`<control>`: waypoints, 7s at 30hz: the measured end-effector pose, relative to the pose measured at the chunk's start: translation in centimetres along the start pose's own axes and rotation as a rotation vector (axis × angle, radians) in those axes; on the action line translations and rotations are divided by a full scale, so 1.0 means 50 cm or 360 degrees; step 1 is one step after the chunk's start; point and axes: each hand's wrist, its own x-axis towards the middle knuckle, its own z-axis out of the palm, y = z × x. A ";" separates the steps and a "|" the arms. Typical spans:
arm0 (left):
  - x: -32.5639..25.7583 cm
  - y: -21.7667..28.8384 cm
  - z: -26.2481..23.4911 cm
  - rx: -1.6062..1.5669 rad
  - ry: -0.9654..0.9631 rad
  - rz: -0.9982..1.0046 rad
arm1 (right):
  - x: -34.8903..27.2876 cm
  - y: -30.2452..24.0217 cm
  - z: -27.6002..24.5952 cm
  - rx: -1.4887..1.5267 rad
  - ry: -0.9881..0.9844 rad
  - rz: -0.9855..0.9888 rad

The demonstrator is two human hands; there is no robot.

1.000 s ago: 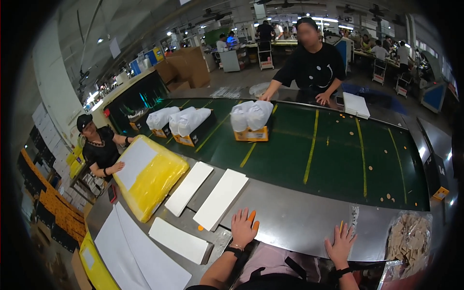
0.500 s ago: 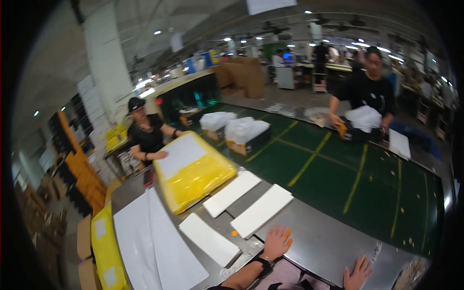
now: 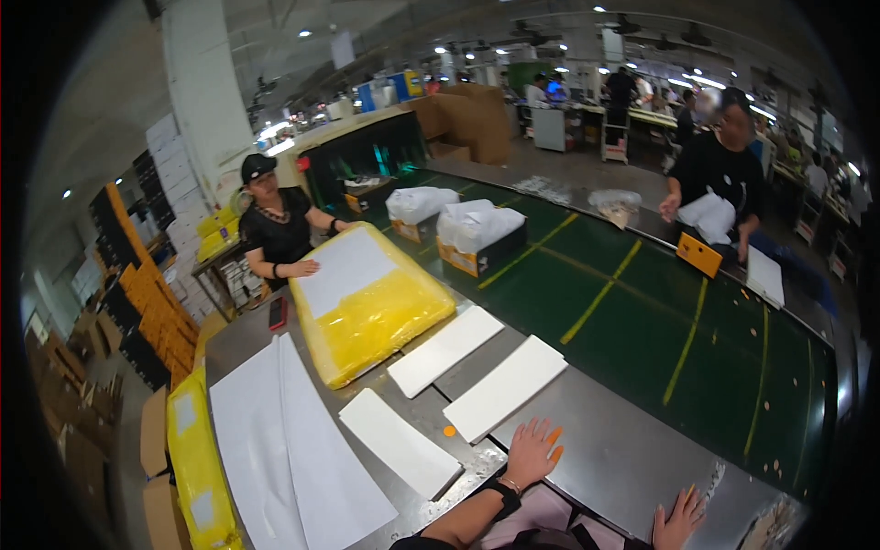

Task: Packaging shoes into shoeboxes on a conveyor belt.

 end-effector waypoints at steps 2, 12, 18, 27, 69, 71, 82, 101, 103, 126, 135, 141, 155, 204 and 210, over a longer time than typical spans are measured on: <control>0.004 0.001 0.003 -0.0035 -0.0002 -0.0028 | 0.001 0.016 0.045 0.0181 0.0117 0.0077; 0.006 -0.017 0.016 -0.0077 0.0181 0.0072 | 0.024 -0.021 0.010 0.0322 0.0162 0.0081; 0.004 -0.007 0.030 -0.0075 0.0251 0.0086 | 0.015 -0.006 0.015 0.0260 0.0264 0.0094; 0.004 -0.011 0.024 -0.0065 0.0266 0.0056 | 0.016 -0.018 0.010 0.0332 0.0280 0.0103; 0.313 0.039 -0.149 -0.0750 -0.0621 -0.0262 | 0.024 0.004 0.030 0.0272 0.0149 0.0097; 0.269 0.089 -0.151 -0.0724 -0.0960 -0.0268 | 0.016 0.009 0.018 0.0288 0.0150 0.0164; 0.017 0.087 0.042 -0.0336 -0.0104 0.0036 | 0.018 -0.013 0.024 0.0277 0.0116 0.0106; 0.089 -0.067 -0.313 -0.2087 0.1142 -0.0885 | 0.024 -0.001 0.038 0.0122 0.0035 0.0153; 0.074 -0.155 -0.358 -0.2040 0.1740 -0.0886 | 0.028 -0.013 0.036 0.0128 0.0025 0.0096; 0.032 0.102 0.030 -0.0083 -0.0212 0.0239 | 0.017 -0.007 0.023 0.0305 0.0102 0.0119; 0.035 0.109 0.035 -0.0079 -0.0165 0.0255 | 0.022 -0.008 0.023 0.0306 0.0100 0.0133; 0.022 0.101 0.028 -0.0040 -0.0130 0.0228 | 0.017 -0.012 0.021 0.0288 0.0092 0.0115; 0.046 0.108 0.018 -0.0196 -0.0279 0.0216 | 0.024 0.009 0.043 0.0128 0.0043 0.0187; 0.037 0.109 0.021 -0.0029 -0.0262 0.0152 | 0.022 -0.025 -0.008 0.0389 0.0052 0.0100; 0.050 0.117 0.018 -0.0081 -0.0270 0.0169 | 0.023 -0.001 0.026 0.0230 0.0034 0.0121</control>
